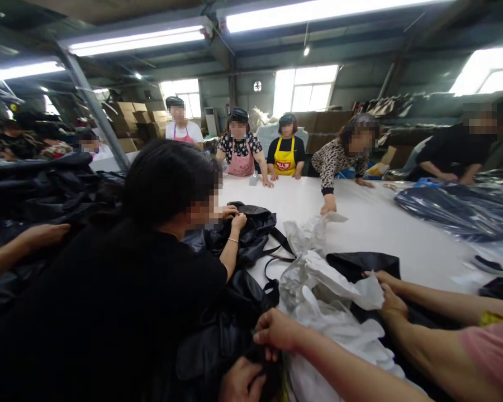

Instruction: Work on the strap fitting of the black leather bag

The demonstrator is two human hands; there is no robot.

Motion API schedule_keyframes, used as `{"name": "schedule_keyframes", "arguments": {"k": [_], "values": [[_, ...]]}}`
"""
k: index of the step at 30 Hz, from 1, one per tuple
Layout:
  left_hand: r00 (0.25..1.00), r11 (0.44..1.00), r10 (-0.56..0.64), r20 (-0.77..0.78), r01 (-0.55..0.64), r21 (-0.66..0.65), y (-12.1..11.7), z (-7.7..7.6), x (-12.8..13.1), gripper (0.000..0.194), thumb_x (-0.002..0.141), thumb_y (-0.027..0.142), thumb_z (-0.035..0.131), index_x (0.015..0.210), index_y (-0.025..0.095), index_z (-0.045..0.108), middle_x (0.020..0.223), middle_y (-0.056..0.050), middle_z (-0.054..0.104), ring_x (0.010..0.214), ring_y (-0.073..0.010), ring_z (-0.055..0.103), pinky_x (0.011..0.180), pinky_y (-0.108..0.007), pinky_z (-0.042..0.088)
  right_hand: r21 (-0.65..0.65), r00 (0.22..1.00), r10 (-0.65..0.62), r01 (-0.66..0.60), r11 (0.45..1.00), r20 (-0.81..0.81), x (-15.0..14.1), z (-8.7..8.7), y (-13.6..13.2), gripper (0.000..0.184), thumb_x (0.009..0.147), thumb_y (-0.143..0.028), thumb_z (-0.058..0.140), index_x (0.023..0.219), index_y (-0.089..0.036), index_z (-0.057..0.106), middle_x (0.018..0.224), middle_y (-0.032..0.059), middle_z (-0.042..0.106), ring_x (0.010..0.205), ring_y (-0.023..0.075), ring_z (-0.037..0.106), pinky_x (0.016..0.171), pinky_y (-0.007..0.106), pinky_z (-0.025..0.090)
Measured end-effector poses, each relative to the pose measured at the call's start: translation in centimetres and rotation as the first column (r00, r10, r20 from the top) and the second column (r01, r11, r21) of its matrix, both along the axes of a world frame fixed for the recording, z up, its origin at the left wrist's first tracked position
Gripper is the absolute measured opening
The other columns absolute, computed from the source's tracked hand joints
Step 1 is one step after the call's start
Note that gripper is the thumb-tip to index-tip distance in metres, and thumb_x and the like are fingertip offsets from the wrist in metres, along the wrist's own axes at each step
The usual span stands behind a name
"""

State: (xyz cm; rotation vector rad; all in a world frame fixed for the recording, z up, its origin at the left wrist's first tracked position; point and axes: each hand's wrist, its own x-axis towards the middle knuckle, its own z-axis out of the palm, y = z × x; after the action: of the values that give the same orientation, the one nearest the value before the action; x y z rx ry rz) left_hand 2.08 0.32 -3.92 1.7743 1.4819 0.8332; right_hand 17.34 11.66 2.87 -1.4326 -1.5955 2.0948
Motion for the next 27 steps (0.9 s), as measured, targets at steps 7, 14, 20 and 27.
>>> {"name": "schedule_keyframes", "arguments": {"k": [7,14,20,27], "values": [[0.981,0.930,0.180,0.071,-0.147,-0.337,0.1,4.1,0.6,0.019,0.076,0.021,0.056,0.074,0.017,0.075,0.073,-0.004,0.071,0.074,-0.0168,0.064,0.071,-0.027,0.046,0.020,1.000,-0.027,0.027,0.999,-0.007,0.1,-1.0,-0.3,0.012,0.087,-0.008,0.052,0.079,-0.017,0.049,0.044,-0.0069,0.053,0.041,0.0132,0.059,0.035,0.015,0.044],[0.970,0.918,0.226,0.094,-0.180,-0.354,-0.2,3.9,0.9,0.020,0.076,0.017,0.053,0.073,0.014,0.073,0.070,-0.003,0.066,0.069,-0.0144,0.061,0.068,-0.025,0.043,0.055,0.997,-0.026,0.022,0.998,0.078,-0.2,-2.1,-1.1,0.009,0.088,-0.010,0.055,0.082,-0.016,0.052,0.049,-0.0056,0.057,0.046,0.0161,0.063,0.032,0.016,0.045],[0.974,0.921,0.211,0.082,-0.170,-0.350,-0.2,4.1,0.8,0.021,0.077,0.015,0.052,0.078,0.013,0.073,0.071,-0.004,0.065,0.070,-0.0149,0.060,0.069,-0.026,0.043,0.123,0.987,-0.023,0.004,0.992,0.156,-0.4,-2.8,-1.5,0.015,0.089,-0.012,0.055,0.075,-0.018,0.052,0.046,-0.0056,0.055,0.042,0.0160,0.062,0.027,0.014,0.038],[0.980,0.944,0.186,0.071,-0.158,-0.290,-0.7,4.1,0.8,0.023,0.079,0.013,0.051,0.080,0.015,0.074,0.073,-0.005,0.065,0.072,-0.0152,0.061,0.070,-0.026,0.043,0.166,0.969,-0.015,-0.027,0.986,0.247,-0.1,-2.5,-1.7,0.020,0.089,-0.011,0.054,0.071,-0.018,0.051,0.054,-0.0025,0.062,0.040,0.0154,0.061,0.025,0.015,0.034]]}}
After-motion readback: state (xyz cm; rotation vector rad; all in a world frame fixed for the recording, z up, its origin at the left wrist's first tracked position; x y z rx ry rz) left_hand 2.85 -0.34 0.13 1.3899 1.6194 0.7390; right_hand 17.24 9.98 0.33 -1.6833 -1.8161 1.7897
